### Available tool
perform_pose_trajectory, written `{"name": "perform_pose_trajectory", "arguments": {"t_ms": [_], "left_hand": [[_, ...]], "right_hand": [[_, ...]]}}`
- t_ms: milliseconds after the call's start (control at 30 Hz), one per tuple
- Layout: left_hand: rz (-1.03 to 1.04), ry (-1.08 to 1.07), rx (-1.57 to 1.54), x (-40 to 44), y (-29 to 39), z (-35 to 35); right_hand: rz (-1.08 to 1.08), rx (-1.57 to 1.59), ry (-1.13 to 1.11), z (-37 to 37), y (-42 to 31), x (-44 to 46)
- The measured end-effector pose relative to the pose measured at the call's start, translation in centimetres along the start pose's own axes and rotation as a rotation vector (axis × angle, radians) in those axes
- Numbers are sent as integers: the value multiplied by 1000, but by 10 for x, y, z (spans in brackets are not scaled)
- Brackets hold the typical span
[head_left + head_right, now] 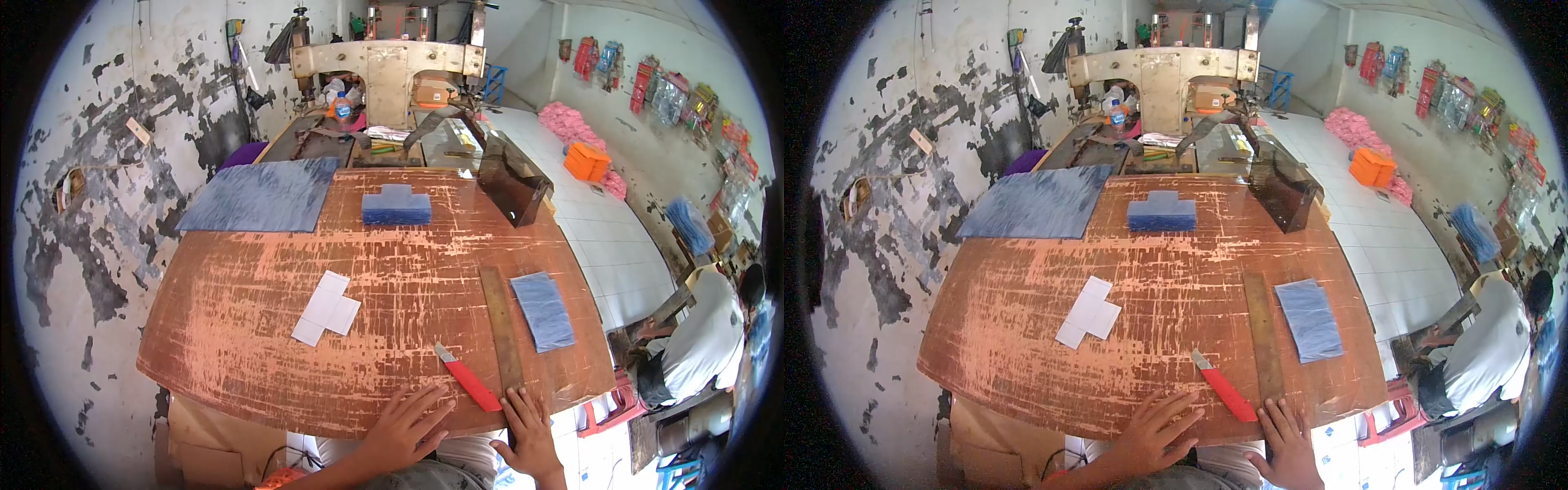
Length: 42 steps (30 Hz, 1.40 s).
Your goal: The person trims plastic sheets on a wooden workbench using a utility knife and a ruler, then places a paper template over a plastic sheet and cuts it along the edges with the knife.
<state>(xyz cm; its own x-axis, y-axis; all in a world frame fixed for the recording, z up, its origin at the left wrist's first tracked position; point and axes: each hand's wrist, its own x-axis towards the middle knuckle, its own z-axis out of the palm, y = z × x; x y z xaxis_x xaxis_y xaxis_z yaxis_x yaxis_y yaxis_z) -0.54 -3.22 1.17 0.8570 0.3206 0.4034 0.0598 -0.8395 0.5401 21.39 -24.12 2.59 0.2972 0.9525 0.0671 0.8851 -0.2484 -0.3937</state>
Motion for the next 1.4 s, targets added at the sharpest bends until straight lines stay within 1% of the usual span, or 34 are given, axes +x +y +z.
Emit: {"name": "perform_pose_trajectory", "arguments": {"t_ms": [100,167,300,367,400,433,467,500,533,567,600,667,700,767,800,833,867,900,933,967,1033,1067,1100,1133,1167,1200,1233,1267,1300,1367,1400], "left_hand": [[10,-4,-12,3,0,3],[38,-26,4,4,-1,5],[92,-28,-54,2,-3,17],[159,3,-271,5,1,25],[156,4,-270,2,6,28],[157,-69,-332,0,12,31],[161,-138,-394,0,17,33],[163,-132,-392,3,24,29],[67,-268,-657,6,33,24],[-36,-406,-924,7,40,23],[-42,-407,-929,4,46,45],[-105,-135,-1217,-4,53,123],[-105,-137,-1216,-9,51,152],[-262,-242,-1647,-13,43,196],[-256,-241,-1642,-15,44,206],[-240,-291,-1479,-19,42,214],[-228,-338,-1318,-20,41,218],[-232,-337,-1318,-21,42,219],[-283,-429,-1441,-22,45,221],[-331,-524,-1564,-22,48,222],[-420,-721,-1800,-18,53,227],[-466,-823,-1918,-15,57,231],[-640,-853,-2093,-12,51,261],[-635,-854,-2096,-7,45,264],[-671,-749,-2193,-8,41,265],[-660,-525,-2279,0,44,226],[-629,-312,-2337,7,48,179],[-553,-177,-2339,13,52,134],[-472,-86,-2313,18,56,91],[-271,-38,-2217,26,49,24],[-89,1,-2104,22,41,6]], "right_hand": [[24,51,59,4,4,9],[-18,-43,98,5,13,23],[-24,-48,103,-1,23,52],[-30,-10,91,-8,25,62],[-32,27,76,-12,25,66],[-14,97,81,-21,22,66],[-20,94,82,-31,14,68],[-15,166,237,-43,1,70],[-8,239,390,-52,-15,74],[-77,409,581,-58,-33,82],[-72,411,575,-52,-49,89],[-429,1300,937,-36,-80,107],[-437,1278,952,-34,-96,114],[-450,1317,936,-41,-107,123],[-459,1356,918,-46,-111,126],[-494,1334,970,-56,-107,125],[-497,1336,972,-68,-100,122],[-510,1323,1040,-81,-92,116],[-520,1308,1105,-90,-85,109],[-518,1307,1102,-98,-81,101],[-535,1094,1185,-105,-77,86],[-536,1091,1180,-95,-78,84],[-550,1093,1126,-78,-79,82],[-565,1093,1075,-63,-78,79],[-495,719,976,-52,-76,74],[-419,353,863,-45,-75,72],[-437,276,748,-44,-77,69],[-449,203,631,-44,-79,66],[-449,202,627,-42,-77,64],[-435,186,630,-40,-70,62],[-436,184,630,-37,-69,56]]}}
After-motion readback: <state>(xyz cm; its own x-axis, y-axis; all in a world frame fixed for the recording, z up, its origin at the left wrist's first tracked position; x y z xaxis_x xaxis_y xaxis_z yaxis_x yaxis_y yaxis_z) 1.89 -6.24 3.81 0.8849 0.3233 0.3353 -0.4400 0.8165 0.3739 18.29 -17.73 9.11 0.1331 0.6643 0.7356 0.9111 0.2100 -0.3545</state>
